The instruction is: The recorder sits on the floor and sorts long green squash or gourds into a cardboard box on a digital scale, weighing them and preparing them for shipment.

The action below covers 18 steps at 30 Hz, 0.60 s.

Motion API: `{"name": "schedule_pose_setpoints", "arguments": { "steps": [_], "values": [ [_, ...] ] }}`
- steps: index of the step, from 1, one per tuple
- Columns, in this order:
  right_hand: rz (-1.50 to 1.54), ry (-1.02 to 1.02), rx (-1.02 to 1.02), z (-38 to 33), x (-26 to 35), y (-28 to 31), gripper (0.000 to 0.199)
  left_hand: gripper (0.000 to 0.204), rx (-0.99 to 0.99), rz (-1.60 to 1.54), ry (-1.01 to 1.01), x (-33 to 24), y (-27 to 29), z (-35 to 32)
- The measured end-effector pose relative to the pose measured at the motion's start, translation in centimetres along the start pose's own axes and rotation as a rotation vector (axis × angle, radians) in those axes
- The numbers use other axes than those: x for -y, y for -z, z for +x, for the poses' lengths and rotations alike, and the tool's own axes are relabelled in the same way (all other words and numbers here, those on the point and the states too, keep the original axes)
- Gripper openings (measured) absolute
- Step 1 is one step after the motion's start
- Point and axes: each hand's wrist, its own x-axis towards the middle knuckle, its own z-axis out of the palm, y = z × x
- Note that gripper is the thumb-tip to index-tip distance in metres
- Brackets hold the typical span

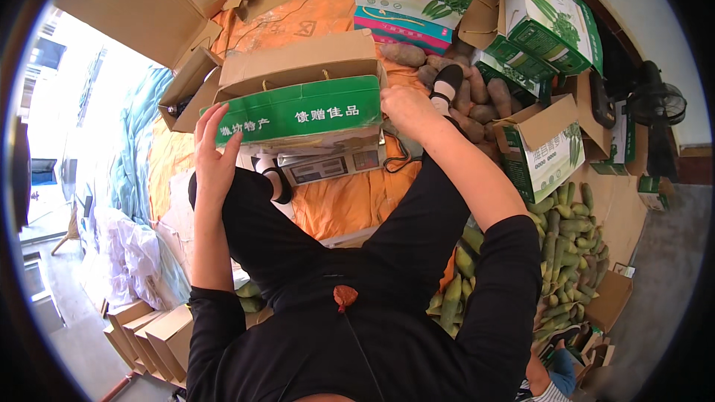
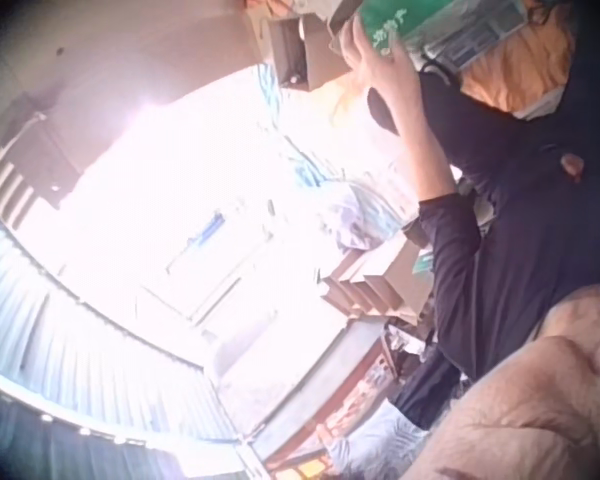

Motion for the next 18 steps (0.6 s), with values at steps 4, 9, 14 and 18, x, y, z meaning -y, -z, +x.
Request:
{"name": "schedule_pose_setpoints", "arguments": {
  "steps": [4,9,14,18],
  "values": [
    [-0.088,-0.038,0.051,-0.3,-0.9,-0.7,0.012,0.057,0.108,0.259,-0.035,1.5,-0.2,1.7],
    [-0.029,-0.056,0.098,-0.2,-0.2,0.3,0.011,0.070,0.275,0.387,-0.001,-0.6,-1.2,3.7],
    [-0.106,0.000,0.189,-1.2,1.4,0.8,0.013,0.082,0.426,0.370,-0.168,-3.2,-3.2,3.2],
    [-0.077,0.032,0.193,-1.9,3.7,0.5,0.013,0.072,0.482,0.177,-0.311,-5.5,-5.4,3.1]
  ]
}}
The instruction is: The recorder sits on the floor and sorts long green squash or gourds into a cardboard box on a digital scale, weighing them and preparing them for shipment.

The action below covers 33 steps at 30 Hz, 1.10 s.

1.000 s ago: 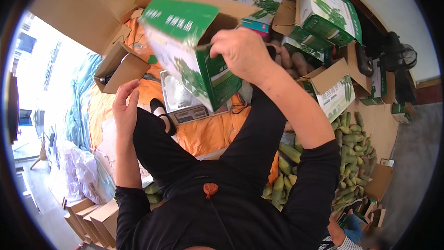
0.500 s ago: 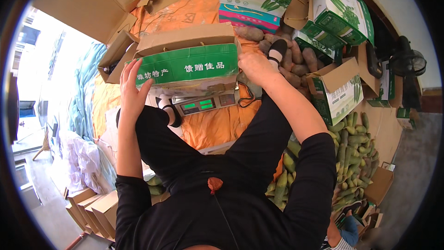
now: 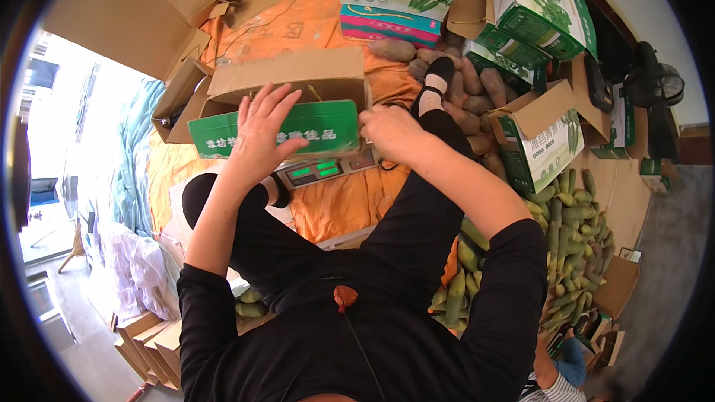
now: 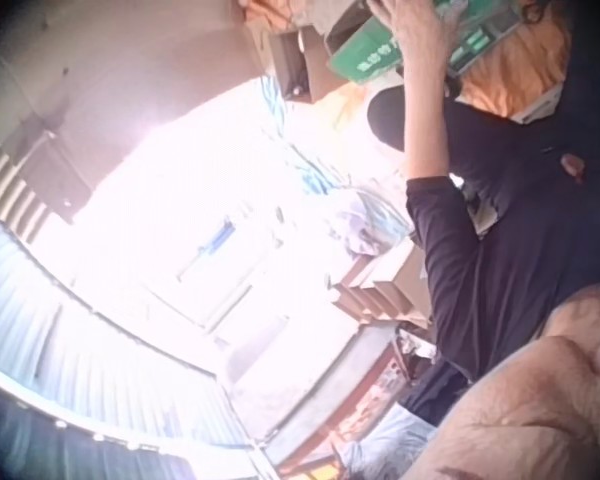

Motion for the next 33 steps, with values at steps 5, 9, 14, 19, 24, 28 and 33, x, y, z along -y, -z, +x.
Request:
{"name": "schedule_pose_setpoints", "arguments": {
  "steps": [5,9,14,19,24,28,33],
  "values": [
    [0.127,0.054,0.056,0.0,5.0,-1.7,0.011,0.056,0.189,-0.059,0.222,-1.7,-1.2,4.6],
    [0.223,0.061,0.119,1.3,9.4,-2.2,0.012,0.060,0.436,0.178,0.344,-1.5,-3.8,6.8],
    [0.287,0.072,-0.035,2.1,11.7,-3.3,0.013,0.061,0.386,0.170,0.387,0.6,-7.3,6.4],
    [0.291,0.045,-0.027,3.1,14.2,-4.9,0.014,0.042,0.473,0.050,0.412,-0.3,-6.9,5.4],
    [0.451,0.073,-0.173,4.4,17.4,-5.0,0.018,0.030,0.576,0.129,0.249,0.8,-7.3,2.9],
    [0.474,0.162,-0.081,3.7,16.0,-3.0,0.021,0.055,0.481,0.116,0.126,2.2,-6.1,-0.1],
    [0.710,0.089,-0.206,-1.0,9.3,1.9,0.031,0.072,0.342,0.120,0.211,5.1,-5.2,-2.7]
  ]
}}
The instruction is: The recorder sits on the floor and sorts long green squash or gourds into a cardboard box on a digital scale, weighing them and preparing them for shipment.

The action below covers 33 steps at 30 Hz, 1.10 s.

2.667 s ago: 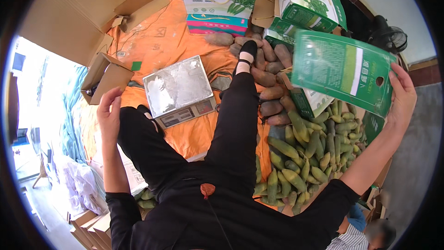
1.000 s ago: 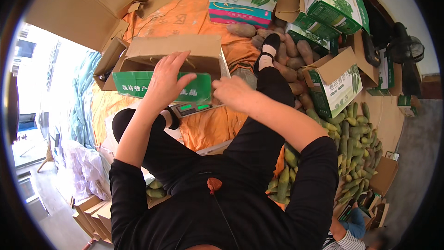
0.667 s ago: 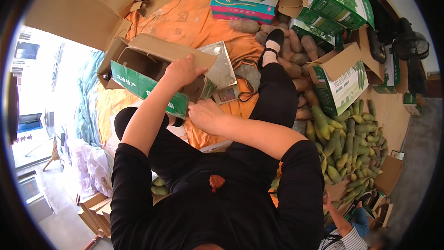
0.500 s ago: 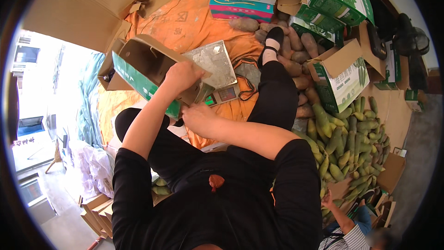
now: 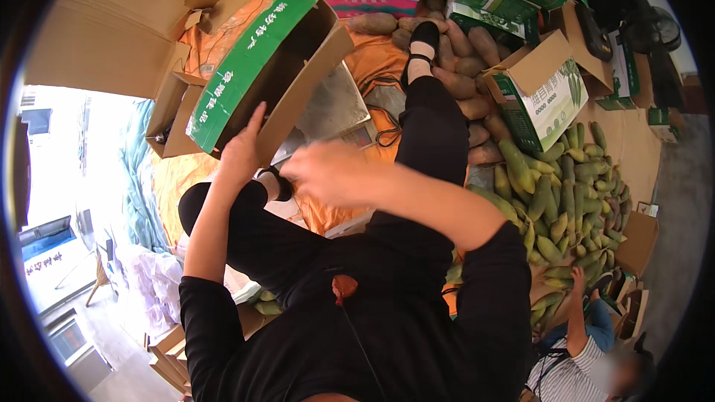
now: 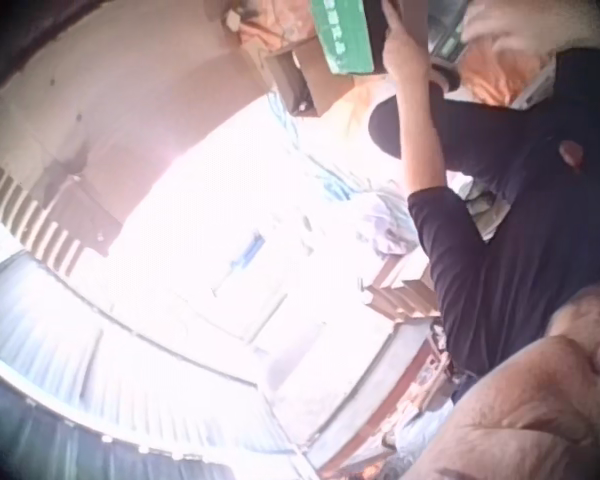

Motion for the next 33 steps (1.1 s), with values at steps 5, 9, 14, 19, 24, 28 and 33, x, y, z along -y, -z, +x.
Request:
{"name": "schedule_pose_setpoints", "arguments": {
  "steps": [5,9,14,19,24,28,33],
  "values": [
    [0.216,-0.410,-0.408,-4.9,-1.0,8.3,0.028,0.069,-0.075,-0.150,0.123,1.5,-1.6,1.8],
    [0.141,-0.525,-0.557,-8.2,-2.8,9.8,0.028,0.056,-0.146,-0.063,0.081,-0.5,-2.9,2.7],
    [0.135,-0.600,-0.592,-9.5,-3.3,10.1,0.028,0.030,-0.120,0.050,0.098,2.2,-4.1,4.4],
    [0.125,-0.655,-0.660,-12.1,-5.0,10.1,0.028,0.035,0.003,-0.186,-0.025,1.4,-1.8,2.7],
    [0.125,-0.725,-0.730,-14.7,-7.7,8.5,0.027,0.036,0.092,-0.209,-0.020,0.8,-0.8,1.7],
    [0.070,-0.832,-0.739,-18.1,-10.4,6.0,0.024,0.047,0.011,-0.243,-0.030,1.3,0.6,0.6],
    [0.245,-1.067,-0.765,-22.6,-12.8,1.8,0.021,0.072,-0.112,-0.064,0.022,0.8,3.2,-0.4]
  ]
}}
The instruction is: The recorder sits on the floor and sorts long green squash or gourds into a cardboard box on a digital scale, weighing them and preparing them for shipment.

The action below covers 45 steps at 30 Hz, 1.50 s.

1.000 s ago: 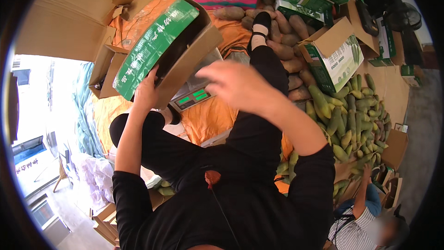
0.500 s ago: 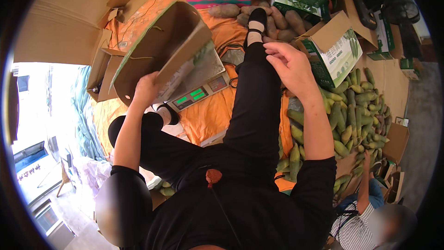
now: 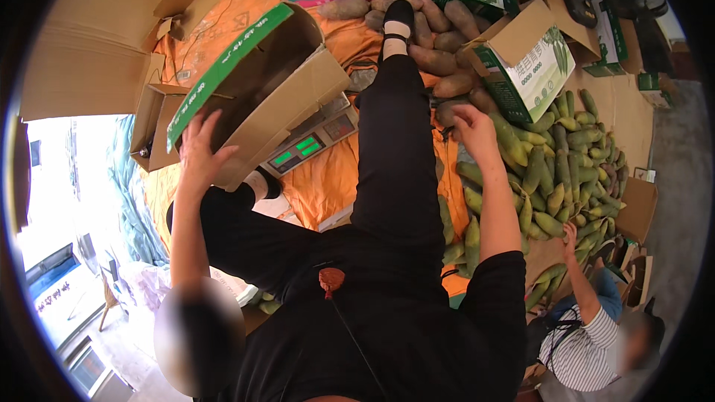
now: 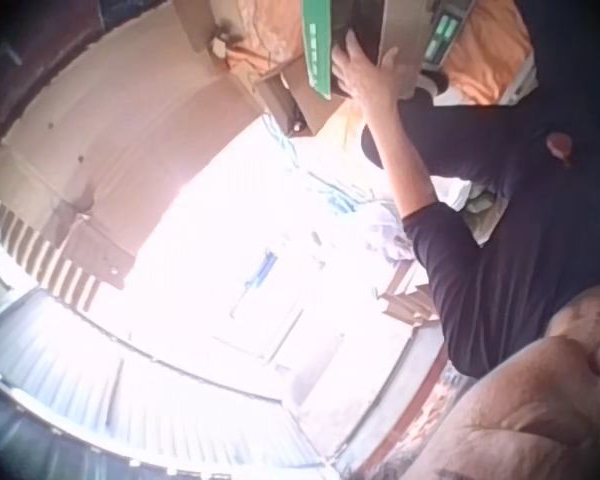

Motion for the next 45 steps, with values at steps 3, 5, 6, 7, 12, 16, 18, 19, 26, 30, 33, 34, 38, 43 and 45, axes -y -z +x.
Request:
{"name": "schedule_pose_setpoints", "arguments": {
  "steps": [3,5,6,7,12,16,18,19,26,30,33,34,38,43,45],
  "values": [
    [-0.055,-0.015,-0.024,0.0,-6.9,-0.3,0.022,0.099,-0.205,0.143,0.053,-0.1,0.9,-0.3],
    [-0.171,0.019,0.006,0.0,-9.1,-1.1,0.026,0.103,-0.241,0.147,0.111,1.0,1.0,-0.3],
    [-0.168,0.021,0.013,-0.4,-9.1,-1.4,0.026,0.106,-0.283,0.146,0.166,1.8,1.2,-0.2],
    [-0.262,0.000,0.039,-0.9,-9.0,-1.6,0.024,0.109,-0.282,0.135,0.172,3.4,0.6,0.1],
    [-0.365,-0.095,0.054,-2.5,-12.6,-2.0,0.029,0.110,-0.168,0.081,0.335,5.8,-0.7,2.2],
    [-0.356,-0.219,0.041,-3.4,-15.8,-2.2,0.027,0.109,-0.081,0.053,0.293,7.6,-1.8,2.4],
    [-0.415,-0.202,0.032,-3.9,-16.9,-2.2,0.026,0.106,-0.099,-0.004,0.288,7.3,-1.3,1.8],
    [-0.319,-0.277,0.051,-3.9,-17.3,-2.4,0.025,0.104,-0.098,0.026,0.282,7.4,-1.4,1.5],
    [-0.172,-0.395,-0.066,-5.4,-25.6,-3.4,0.022,0.086,0.037,-0.170,0.225,5.5,-1.2,0.4],
    [-0.158,-0.486,-0.025,-5.4,-28.4,-5.1,0.021,0.082,0.103,-0.073,0.158,4.1,-0.9,-0.7],
    [-0.141,-0.599,-0.006,-5.4,-27.3,-7.7,0.032,0.072,0.144,-0.030,0.200,3.8,-1.0,-1.2],
    [-0.139,-0.579,0.012,-5.1,-26.8,-8.4,0.032,0.069,0.207,-0.009,0.210,3.9,-1.1,-1.1],
    [0.066,-0.754,0.004,-4.8,-24.1,-10.3,0.074,0.043,0.273,-0.039,0.226,3.9,-1.7,-1.1],
    [0.270,-0.819,-0.028,-5.4,-27.1,-9.5,0.090,0.026,0.262,-0.124,0.320,1.9,-2.1,-0.3],
    [0.711,-0.729,-0.074,-5.5,-26.8,-10.2,0.081,0.028,0.229,-0.029,0.262,0.9,-1.4,-0.4]
  ]
}}
